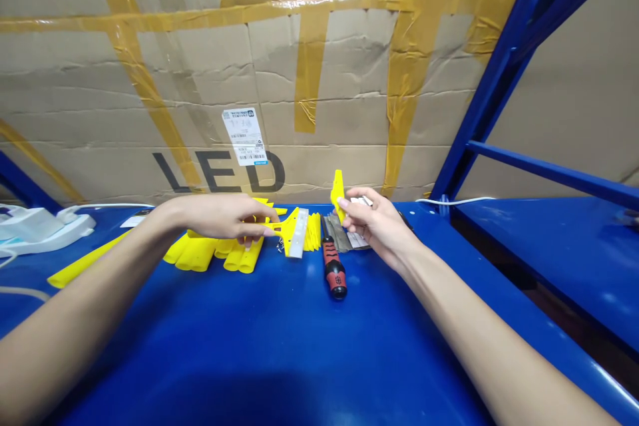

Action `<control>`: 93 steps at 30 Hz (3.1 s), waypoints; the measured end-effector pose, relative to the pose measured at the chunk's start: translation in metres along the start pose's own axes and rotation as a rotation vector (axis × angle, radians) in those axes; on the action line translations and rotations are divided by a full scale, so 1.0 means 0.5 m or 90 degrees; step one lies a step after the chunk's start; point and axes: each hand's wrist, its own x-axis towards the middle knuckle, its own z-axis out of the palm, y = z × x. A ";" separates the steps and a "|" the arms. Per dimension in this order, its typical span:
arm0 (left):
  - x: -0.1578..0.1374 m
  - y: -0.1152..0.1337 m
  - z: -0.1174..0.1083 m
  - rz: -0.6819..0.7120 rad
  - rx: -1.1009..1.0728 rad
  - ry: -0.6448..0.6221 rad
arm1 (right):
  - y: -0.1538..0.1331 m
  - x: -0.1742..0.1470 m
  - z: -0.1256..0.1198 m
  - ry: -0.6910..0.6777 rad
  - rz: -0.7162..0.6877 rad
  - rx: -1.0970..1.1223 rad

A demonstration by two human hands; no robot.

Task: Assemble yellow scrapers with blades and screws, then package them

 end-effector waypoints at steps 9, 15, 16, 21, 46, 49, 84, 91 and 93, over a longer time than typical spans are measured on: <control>0.013 0.000 0.009 0.017 -0.013 -0.016 | 0.004 -0.010 0.010 -0.080 0.060 -0.040; 0.015 -0.003 0.010 0.021 -0.003 -0.009 | -0.001 -0.008 0.010 -0.057 0.102 -0.011; 0.015 -0.003 0.010 0.021 -0.002 -0.009 | -0.001 -0.007 0.009 -0.047 0.110 -0.017; 0.018 0.000 0.012 0.023 0.018 -0.002 | 0.007 -0.004 0.009 -0.039 0.147 -0.035; 0.020 0.031 0.013 0.102 -0.036 0.038 | 0.028 -0.032 0.073 -0.053 0.066 -0.128; 0.024 0.033 0.015 0.119 -0.009 0.073 | 0.025 -0.031 0.069 -0.092 0.039 -0.143; 0.035 0.017 0.018 0.145 0.015 0.190 | 0.021 -0.031 0.062 -0.170 -0.080 -0.203; 0.032 0.021 0.015 0.136 0.016 0.182 | 0.010 -0.035 0.067 -0.154 -0.069 -0.217; 0.030 0.023 0.014 0.131 0.018 0.177 | 0.010 -0.035 0.067 -0.155 -0.070 -0.217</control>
